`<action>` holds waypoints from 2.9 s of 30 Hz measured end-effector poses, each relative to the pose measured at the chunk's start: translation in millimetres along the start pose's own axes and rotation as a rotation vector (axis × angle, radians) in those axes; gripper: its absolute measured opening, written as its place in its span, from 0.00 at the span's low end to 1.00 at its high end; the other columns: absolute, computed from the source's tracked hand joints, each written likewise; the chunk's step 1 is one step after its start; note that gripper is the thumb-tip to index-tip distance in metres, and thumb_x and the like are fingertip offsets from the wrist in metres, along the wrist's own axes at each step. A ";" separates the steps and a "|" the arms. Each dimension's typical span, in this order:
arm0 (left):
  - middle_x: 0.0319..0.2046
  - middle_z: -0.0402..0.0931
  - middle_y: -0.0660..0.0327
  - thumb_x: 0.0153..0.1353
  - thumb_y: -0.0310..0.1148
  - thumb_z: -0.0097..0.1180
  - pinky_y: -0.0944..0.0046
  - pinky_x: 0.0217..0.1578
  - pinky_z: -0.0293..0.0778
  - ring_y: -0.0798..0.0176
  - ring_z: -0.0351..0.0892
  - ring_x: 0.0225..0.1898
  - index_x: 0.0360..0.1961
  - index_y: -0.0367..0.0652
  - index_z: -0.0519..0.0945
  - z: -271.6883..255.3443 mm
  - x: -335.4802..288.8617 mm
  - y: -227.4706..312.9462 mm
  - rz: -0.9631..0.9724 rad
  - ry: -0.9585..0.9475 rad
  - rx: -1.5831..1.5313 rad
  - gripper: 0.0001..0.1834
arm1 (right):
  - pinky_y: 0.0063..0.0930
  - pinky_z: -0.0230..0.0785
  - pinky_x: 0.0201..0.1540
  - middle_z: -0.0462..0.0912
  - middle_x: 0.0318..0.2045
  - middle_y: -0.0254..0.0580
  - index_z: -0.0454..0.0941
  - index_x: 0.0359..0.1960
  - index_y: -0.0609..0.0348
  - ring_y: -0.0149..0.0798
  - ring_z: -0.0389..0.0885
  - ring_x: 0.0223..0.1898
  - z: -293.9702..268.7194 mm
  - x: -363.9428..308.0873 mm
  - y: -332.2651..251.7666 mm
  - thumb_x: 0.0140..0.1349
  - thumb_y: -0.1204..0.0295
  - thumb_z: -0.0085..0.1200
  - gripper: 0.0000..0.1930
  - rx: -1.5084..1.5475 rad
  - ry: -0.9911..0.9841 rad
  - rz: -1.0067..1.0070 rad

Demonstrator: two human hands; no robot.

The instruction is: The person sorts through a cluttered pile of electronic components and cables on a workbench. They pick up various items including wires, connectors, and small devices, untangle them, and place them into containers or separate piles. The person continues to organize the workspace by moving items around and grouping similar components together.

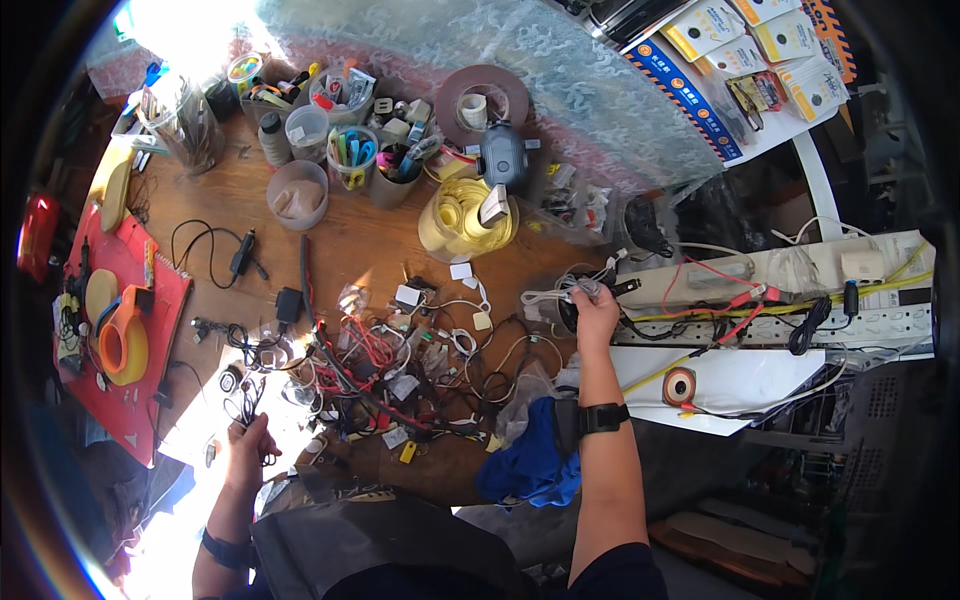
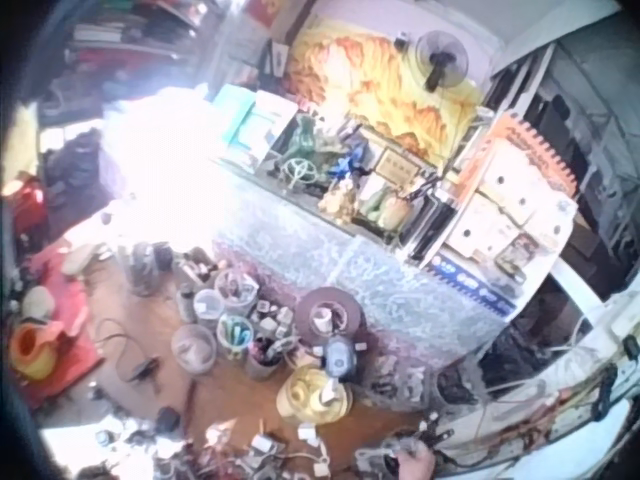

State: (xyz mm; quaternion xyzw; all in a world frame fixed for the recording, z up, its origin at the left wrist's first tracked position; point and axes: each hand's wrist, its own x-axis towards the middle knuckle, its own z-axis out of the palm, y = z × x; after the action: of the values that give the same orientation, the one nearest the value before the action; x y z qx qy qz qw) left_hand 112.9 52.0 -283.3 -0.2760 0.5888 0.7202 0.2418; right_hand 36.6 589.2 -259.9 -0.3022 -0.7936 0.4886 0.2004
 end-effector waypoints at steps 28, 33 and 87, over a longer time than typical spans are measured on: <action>0.11 0.61 0.68 0.58 0.34 0.52 0.69 0.18 0.68 0.71 0.64 0.13 0.19 0.43 0.68 3.2 4.7 -4.5 -0.018 0.031 0.024 0.13 | 0.39 0.68 0.37 0.76 0.31 0.45 0.80 0.32 0.57 0.51 0.76 0.34 14.7 -11.5 -17.1 0.56 0.68 0.53 0.08 -0.793 -0.054 -0.397; 0.13 0.62 0.67 0.59 0.34 0.52 0.69 0.19 0.67 0.71 0.64 0.15 0.20 0.43 0.68 -5.4 0.2 -2.5 0.003 0.060 0.042 0.12 | 0.40 0.66 0.44 0.73 0.38 0.46 0.76 0.40 0.56 0.52 0.73 0.42 6.2 -48.1 -16.5 0.55 0.69 0.55 0.11 -0.747 -0.013 -0.440; 0.19 0.68 0.64 0.57 0.32 0.54 0.67 0.22 0.72 0.67 0.73 0.19 0.32 0.40 0.70 -37.6 10.4 -26.7 -0.015 -0.008 0.038 0.08 | 0.41 0.68 0.45 0.74 0.41 0.51 0.69 0.48 0.61 0.56 0.74 0.42 84.7 -259.8 48.0 0.47 0.64 0.63 0.27 -0.534 -0.360 -0.108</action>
State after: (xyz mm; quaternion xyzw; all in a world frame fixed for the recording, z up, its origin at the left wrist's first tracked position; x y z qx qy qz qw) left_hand 127.5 20.3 -315.3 -0.2728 0.5992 0.7082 0.2549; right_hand 189.6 374.7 -346.3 -0.2106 -0.9312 0.2975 -0.0037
